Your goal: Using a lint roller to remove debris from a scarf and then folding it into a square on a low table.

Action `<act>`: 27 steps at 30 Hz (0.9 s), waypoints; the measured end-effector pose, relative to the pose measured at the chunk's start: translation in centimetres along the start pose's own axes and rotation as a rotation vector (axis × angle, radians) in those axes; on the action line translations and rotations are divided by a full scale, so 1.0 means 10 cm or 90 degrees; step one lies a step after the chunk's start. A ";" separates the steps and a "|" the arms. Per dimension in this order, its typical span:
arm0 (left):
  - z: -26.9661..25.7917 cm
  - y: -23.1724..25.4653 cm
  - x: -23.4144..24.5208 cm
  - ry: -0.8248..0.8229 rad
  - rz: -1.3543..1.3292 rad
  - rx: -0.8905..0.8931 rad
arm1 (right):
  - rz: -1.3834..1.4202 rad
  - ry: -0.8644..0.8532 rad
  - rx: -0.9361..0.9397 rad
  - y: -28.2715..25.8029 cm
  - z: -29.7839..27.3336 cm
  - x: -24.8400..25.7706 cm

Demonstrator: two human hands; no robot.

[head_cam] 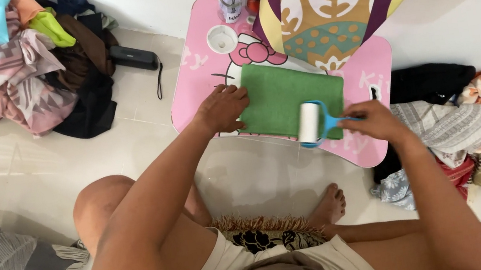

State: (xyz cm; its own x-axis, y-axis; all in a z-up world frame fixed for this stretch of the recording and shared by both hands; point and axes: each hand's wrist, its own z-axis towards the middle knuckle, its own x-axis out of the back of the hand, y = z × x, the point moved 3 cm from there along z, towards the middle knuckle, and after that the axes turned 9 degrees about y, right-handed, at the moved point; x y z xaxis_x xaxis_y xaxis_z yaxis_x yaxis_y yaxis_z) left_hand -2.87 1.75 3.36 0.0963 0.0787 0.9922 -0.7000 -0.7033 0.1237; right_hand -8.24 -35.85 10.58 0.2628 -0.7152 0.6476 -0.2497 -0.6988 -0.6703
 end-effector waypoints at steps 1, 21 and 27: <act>0.01 -0.01 -0.01 0.001 0.000 -0.002 | -0.014 0.020 -0.032 0.03 -0.11 0.14; 0.26 -0.16 0.02 -0.003 0.038 0.053 | 0.092 -0.036 0.109 -0.79 0.81 -0.60; 0.31 -0.20 -0.05 -0.004 0.027 0.065 | 0.023 0.003 -0.033 -0.09 0.53 0.17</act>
State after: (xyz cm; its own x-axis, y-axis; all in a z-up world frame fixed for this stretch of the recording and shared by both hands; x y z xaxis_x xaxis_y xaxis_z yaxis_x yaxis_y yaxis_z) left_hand 0.64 0.93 2.61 0.0730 0.0430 0.9964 -0.6274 -0.7747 0.0794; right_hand -2.64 -36.40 10.40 0.2485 -0.7400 0.6250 -0.3067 -0.6722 -0.6739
